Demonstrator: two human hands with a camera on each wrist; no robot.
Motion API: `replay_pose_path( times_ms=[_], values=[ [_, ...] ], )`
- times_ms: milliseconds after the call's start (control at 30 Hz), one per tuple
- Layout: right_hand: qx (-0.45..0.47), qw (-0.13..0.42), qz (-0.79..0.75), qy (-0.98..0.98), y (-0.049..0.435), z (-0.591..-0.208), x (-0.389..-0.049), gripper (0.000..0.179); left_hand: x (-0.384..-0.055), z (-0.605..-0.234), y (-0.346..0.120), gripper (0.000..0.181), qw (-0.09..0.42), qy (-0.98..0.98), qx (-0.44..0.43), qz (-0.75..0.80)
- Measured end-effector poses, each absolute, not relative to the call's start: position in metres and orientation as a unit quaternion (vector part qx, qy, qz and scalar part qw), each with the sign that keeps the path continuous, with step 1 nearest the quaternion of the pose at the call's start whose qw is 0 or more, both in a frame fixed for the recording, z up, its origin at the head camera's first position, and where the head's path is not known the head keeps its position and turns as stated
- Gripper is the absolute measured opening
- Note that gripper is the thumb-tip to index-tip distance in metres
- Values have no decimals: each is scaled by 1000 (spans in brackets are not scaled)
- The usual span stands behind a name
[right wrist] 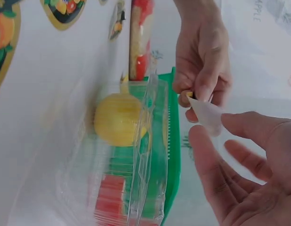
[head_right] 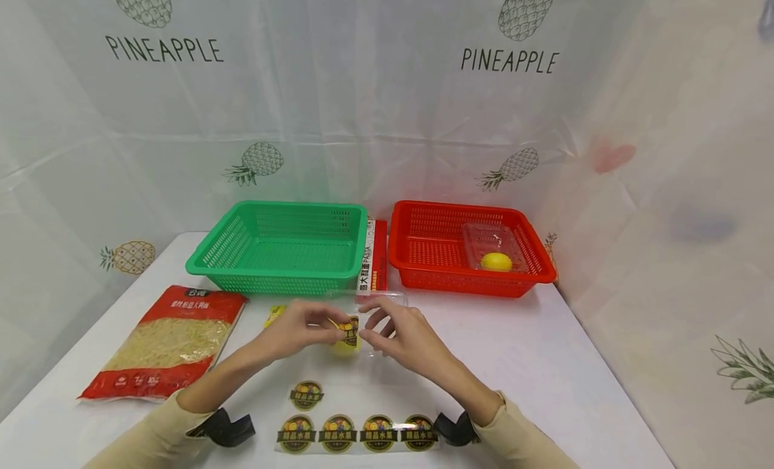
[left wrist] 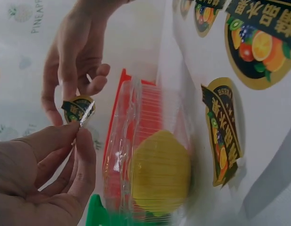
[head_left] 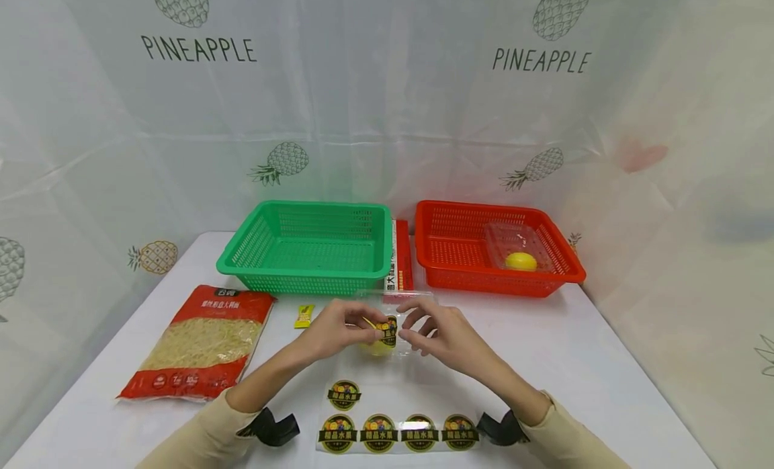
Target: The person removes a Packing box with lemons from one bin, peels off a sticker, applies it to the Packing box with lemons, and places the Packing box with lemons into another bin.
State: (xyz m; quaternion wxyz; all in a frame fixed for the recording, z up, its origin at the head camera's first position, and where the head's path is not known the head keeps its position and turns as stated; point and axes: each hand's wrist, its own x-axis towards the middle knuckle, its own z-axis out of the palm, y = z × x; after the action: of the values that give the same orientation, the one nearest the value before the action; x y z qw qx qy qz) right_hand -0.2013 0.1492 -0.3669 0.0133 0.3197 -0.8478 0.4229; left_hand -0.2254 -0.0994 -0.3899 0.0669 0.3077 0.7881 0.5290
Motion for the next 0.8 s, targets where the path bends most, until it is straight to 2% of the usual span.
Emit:
replay_pose_path(
  times_ms=[267, 533, 800],
  values=[
    [338, 44, 408, -847, 147, -366, -211, 18, -233, -385, -95, 26, 65, 800, 298, 517],
    [313, 16, 408, -857, 150, -372, -224, 14, -240, -386, -92, 28, 71, 801, 289, 519],
    [282, -2, 431, -857, 152, -376, -236, 16, -250, -392, -91, 28, 55, 817, 277, 502]
  ],
)
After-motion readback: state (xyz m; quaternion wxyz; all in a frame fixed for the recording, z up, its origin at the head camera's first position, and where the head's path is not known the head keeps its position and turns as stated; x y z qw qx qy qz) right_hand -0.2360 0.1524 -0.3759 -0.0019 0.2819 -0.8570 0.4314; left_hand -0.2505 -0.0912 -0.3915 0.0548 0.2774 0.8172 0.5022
